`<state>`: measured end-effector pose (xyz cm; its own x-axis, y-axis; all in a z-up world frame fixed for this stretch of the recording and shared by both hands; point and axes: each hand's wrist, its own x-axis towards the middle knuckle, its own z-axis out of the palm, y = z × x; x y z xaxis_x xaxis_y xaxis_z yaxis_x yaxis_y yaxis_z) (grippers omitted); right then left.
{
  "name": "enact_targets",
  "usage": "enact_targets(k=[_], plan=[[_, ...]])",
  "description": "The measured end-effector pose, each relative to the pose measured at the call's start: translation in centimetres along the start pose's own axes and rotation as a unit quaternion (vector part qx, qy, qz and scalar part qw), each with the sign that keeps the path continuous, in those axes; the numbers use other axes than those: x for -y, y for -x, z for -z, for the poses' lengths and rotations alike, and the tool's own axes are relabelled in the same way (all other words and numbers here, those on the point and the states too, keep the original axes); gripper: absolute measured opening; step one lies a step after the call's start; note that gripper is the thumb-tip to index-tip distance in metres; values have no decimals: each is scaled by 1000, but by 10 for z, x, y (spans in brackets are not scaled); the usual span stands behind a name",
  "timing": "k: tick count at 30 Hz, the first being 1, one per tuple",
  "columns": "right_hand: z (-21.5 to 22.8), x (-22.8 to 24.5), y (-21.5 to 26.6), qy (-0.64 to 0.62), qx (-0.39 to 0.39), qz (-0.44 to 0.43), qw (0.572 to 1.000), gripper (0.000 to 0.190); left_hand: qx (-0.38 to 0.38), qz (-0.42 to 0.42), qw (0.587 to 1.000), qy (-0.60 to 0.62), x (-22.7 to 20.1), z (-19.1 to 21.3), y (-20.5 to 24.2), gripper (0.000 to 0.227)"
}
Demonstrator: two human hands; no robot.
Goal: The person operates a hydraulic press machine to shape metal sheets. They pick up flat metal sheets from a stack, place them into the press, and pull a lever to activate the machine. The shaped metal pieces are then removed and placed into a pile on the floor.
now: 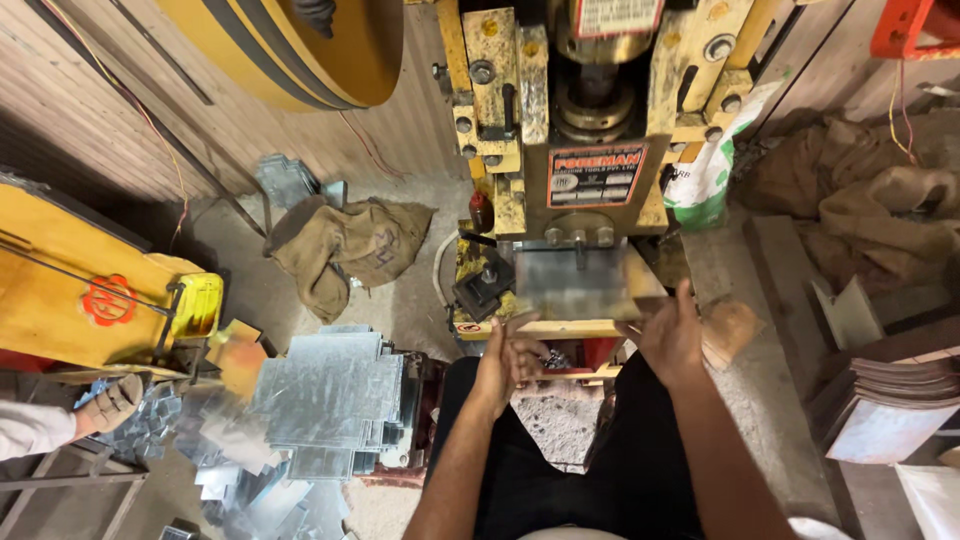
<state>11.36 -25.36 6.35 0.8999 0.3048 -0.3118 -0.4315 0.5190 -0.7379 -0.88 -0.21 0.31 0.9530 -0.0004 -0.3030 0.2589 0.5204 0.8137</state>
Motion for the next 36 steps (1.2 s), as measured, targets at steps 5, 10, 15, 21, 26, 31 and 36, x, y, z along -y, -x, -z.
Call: enact_targets(k=[5, 10, 15, 21, 26, 31, 36], plan=[[14, -18, -21, 94, -55, 28, 994, 49, 54, -28, 998, 2, 3, -11, -3, 102], [-15, -69, 68, -19, 49, 21, 998, 46, 113, -5, 990, 80, 1, -43, 25, 83], [-27, -45, 142, 96, 465, -161, 865, 41, 36, -75, 992, 92, 56, -50, -7, 76], [-10, 13, 123, 179, 180, 206, 945, 29, -195, -1, 977, 87, 48, -45, -31, 34], [24, 8, 60, 470, -80, 193, 857, 52, -208, -53, 960, 179, 39, -30, -25, 19], [66, -32, 25, 335, -55, 92, 936, 55, -182, -137, 971, -80, 34, -18, 1, 23], [78, -45, 2, 298, -70, 98, 947, 40, -158, -81, 982, -61, 6, -18, 8, 34]])
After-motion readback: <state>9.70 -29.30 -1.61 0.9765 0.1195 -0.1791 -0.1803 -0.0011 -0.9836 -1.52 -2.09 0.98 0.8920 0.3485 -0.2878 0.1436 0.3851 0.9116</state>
